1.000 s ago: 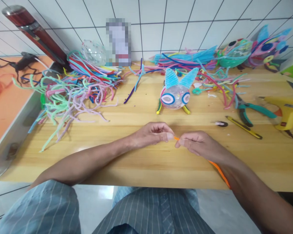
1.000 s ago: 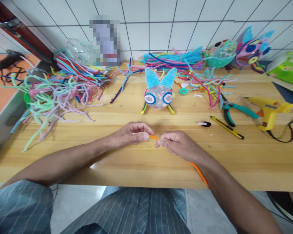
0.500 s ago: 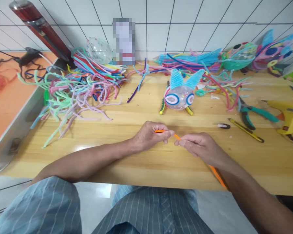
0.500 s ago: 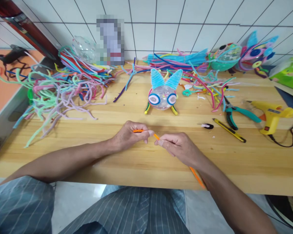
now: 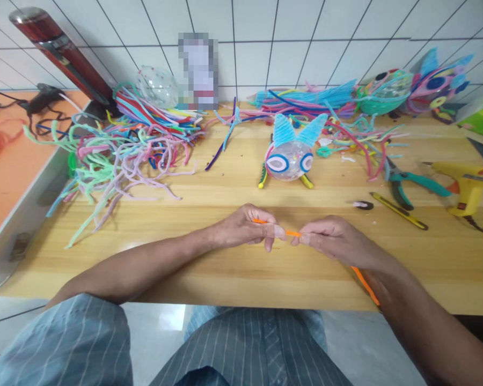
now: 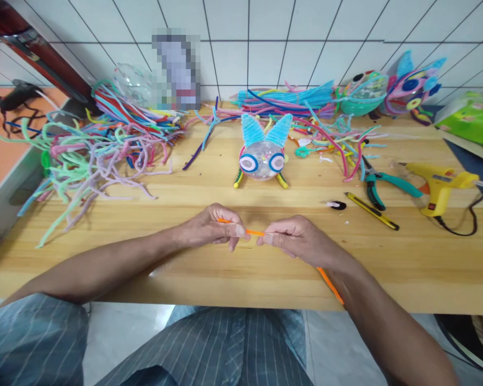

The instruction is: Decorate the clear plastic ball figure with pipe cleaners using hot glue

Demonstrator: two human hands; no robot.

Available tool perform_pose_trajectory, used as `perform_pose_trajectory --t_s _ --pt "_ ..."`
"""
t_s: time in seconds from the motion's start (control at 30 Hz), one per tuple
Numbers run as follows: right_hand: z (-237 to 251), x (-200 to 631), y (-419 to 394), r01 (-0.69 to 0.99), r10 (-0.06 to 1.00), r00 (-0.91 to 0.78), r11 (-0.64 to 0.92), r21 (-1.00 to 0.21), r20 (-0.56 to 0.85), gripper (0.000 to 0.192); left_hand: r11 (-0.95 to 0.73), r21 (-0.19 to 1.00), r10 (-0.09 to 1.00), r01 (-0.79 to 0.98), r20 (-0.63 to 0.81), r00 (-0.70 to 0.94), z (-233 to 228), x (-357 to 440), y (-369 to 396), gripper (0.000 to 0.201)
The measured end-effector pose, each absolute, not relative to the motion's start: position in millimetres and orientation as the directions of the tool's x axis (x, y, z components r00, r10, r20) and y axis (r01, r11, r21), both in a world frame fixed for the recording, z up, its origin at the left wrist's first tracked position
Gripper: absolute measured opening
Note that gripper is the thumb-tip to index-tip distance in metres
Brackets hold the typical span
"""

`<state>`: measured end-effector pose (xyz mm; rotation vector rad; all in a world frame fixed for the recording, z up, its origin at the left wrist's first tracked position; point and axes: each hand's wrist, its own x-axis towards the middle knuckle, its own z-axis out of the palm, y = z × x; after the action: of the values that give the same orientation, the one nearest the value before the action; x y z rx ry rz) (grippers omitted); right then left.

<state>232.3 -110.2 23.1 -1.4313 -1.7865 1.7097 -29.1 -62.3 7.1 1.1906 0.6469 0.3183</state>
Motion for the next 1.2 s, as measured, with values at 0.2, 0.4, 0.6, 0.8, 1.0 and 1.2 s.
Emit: perform_pose_trajectory --t_s 0.2,0.4,0.6,0.8,1.0,1.2 --pt "23.6 233.0 -107.4 0.475 0.811 -0.369 -0.256 -0.842 -0.454 0.058 0.248 0.965 0.642 0.087 -0.231 0.731 3.6 -29.4 -56.2 0.046" --pt "22.7 229.9 -107.6 0.497 0.805 -0.344 -0.281 -0.821 -0.484 0.058 0.169 0.983 0.707 0.078 -0.176 0.685 4.0 -30.1 -57.8 0.045" --pt "18.7 232.0 -108.4 0.510 0.817 -0.315 -0.283 -0.812 -0.482 0.058 0.119 0.985 0.746 0.122 -0.170 0.644 0.0 -30.5 -56.4 0.040" --pt "22.5 231.0 -108.6 0.508 0.824 -0.299 -0.289 -0.812 -0.481 0.056 0.053 0.993 0.741 0.102 -0.108 0.663 2.8 -31.9 -57.6 0.044" --pt "23.6 229.3 -108.7 0.496 0.814 -0.314 -0.298 -0.815 -0.489 0.057 0.039 0.992 0.740 0.120 -0.110 0.663 9.4 -32.1 -58.4 0.046" --pt "19.4 226.5 -112.4 0.465 0.834 -0.283 -0.312 -0.828 -0.473 0.061 -0.069 0.976 0.756 0.206 -0.084 0.649 3.6 -31.2 -54.7 0.056"
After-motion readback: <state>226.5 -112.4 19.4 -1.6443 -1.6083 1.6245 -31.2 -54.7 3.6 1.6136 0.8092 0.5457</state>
